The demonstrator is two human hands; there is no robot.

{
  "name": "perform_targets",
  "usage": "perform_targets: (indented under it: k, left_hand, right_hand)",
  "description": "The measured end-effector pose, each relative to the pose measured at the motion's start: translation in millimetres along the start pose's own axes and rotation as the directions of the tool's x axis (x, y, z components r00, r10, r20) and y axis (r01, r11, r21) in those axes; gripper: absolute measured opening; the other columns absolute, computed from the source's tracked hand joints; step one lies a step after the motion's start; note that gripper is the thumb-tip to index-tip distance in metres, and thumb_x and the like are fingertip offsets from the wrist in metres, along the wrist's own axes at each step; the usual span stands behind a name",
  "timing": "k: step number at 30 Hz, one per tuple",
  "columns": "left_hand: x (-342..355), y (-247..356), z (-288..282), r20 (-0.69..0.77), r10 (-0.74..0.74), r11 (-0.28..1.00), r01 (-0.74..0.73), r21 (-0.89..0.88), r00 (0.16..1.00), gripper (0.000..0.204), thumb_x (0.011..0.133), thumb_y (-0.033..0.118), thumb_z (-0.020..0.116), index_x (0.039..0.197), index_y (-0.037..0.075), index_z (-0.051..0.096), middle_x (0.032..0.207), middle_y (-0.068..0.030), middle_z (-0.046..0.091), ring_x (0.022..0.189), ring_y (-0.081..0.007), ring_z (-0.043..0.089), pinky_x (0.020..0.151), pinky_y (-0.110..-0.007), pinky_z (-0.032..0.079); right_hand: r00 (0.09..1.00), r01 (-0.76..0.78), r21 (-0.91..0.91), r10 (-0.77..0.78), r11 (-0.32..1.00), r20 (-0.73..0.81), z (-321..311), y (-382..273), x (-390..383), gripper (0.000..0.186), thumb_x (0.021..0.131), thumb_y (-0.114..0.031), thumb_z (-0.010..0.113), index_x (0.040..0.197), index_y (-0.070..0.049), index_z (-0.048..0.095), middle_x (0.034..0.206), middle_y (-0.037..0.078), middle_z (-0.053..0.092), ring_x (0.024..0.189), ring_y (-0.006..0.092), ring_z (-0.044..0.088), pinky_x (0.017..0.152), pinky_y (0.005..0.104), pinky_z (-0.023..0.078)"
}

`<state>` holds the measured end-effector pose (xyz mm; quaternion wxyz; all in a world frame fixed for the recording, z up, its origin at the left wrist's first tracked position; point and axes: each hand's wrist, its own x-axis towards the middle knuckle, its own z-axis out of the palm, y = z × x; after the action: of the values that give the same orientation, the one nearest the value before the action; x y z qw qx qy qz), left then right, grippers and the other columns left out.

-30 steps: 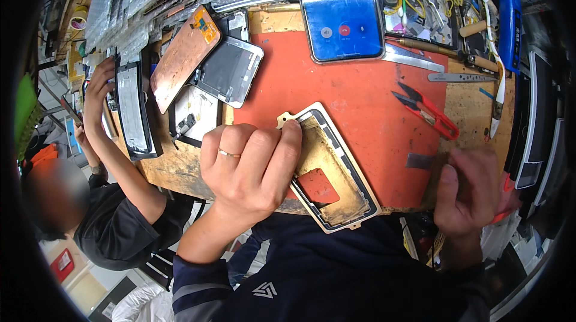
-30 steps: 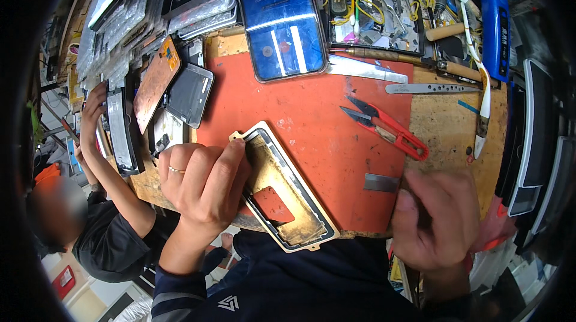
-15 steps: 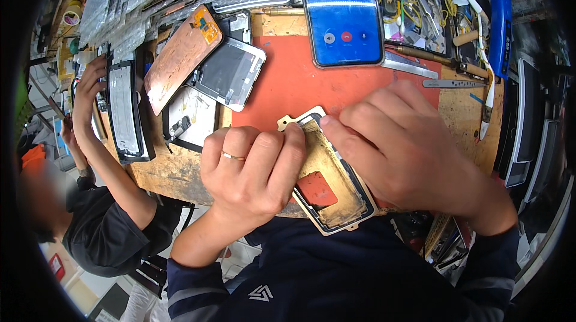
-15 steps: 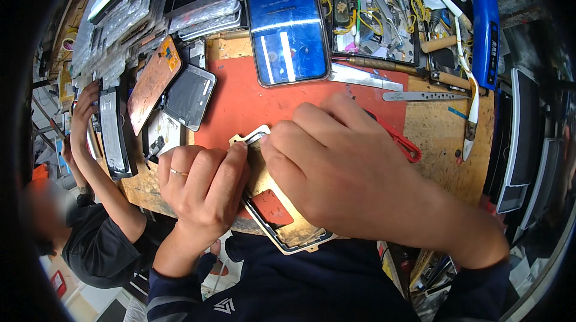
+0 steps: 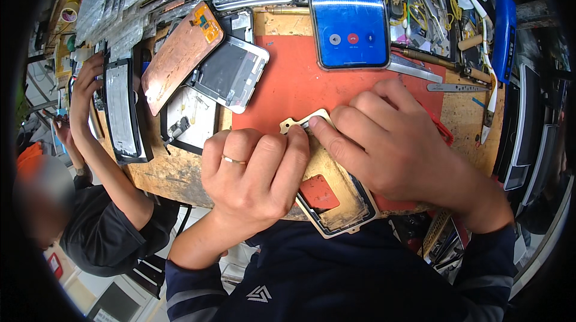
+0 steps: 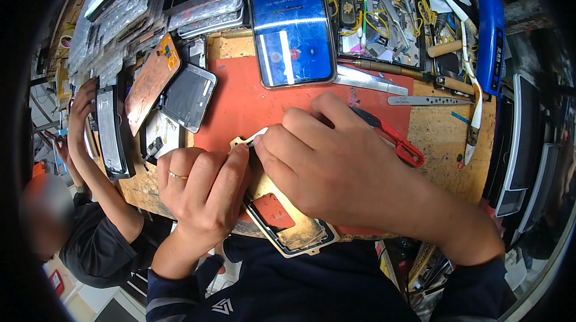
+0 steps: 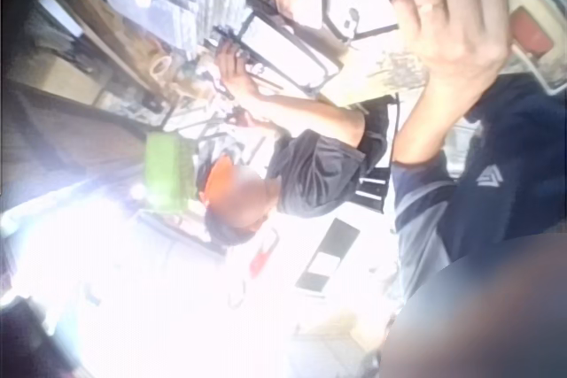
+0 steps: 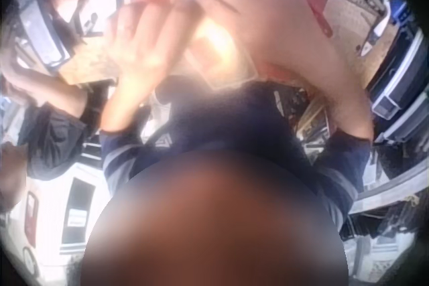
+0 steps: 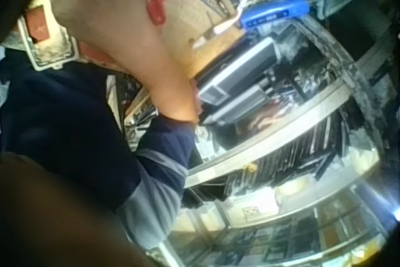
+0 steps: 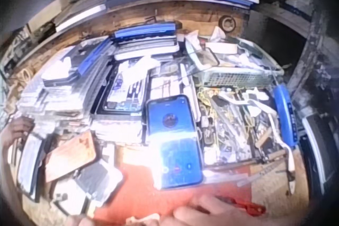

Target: The person works on a disassembled phone chassis, using a metal scraper and a blue heat gun to remove adhesive residue. They then use tweezers to place small components into the chassis and handle a blue smartphone, occasionally touching its screen. The workspace is cluttered with tools and phone parts.

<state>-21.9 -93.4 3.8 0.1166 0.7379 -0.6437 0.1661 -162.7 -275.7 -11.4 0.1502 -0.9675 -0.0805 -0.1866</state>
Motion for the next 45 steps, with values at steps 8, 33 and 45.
perform_targets:
  k: [8, 33, 45]
  left_hand:
    - [-2, -2, 2, -0.017, 0.007, 1.0, -0.007, 0.005, 1.0, 0.024, 0.077, 0.018, 0.074, 0.099, 0.011, 0.078, 0.081, 0.0018, 0.058, 0.076, -0.0174, 0.056, 0.07, -0.034, 0.042]
    - [-17, -5, -18, 0.049, -0.257, 0.953, 0.262, -0.153, 0.965, 0.029, 0.076, 0.004, 0.087, 0.103, 0.005, 0.078, 0.081, -0.0032, 0.062, 0.072, -0.0218, 0.057, 0.067, -0.037, 0.039]
    - [-33, 2, -11, 0.058, -0.322, 0.909, 0.326, -0.259, 0.945, 0.029, 0.077, 0.004, 0.087, 0.104, 0.005, 0.079, 0.081, -0.0028, 0.059, 0.073, -0.022, 0.057, 0.07, -0.037, 0.04]
  right_hand:
    - [0.999, 0.028, -0.07, -0.026, 0.997, 0.018, 0, -1, -2, 0.031, 0.087, -0.015, 0.07, 0.113, -0.001, 0.078, 0.098, 0.003, 0.066, 0.087, 0.018, 0.059, 0.081, 0.0391, 0.048]
    - [0.999, 0.015, -0.109, -0.01, 0.994, 0.054, -2, -9, 0, 0.039, 0.089, -0.02, 0.064, 0.122, -0.004, 0.079, 0.096, 0.005, 0.063, 0.085, 0.0203, 0.058, 0.09, 0.0447, 0.047]
    - [0.993, 0.049, -0.15, -0.032, 0.988, 0.11, -3, -16, 7, 0.042, 0.088, -0.022, 0.064, 0.126, -0.007, 0.077, 0.107, 0.006, 0.064, 0.096, 0.023, 0.061, 0.096, 0.0513, 0.048]
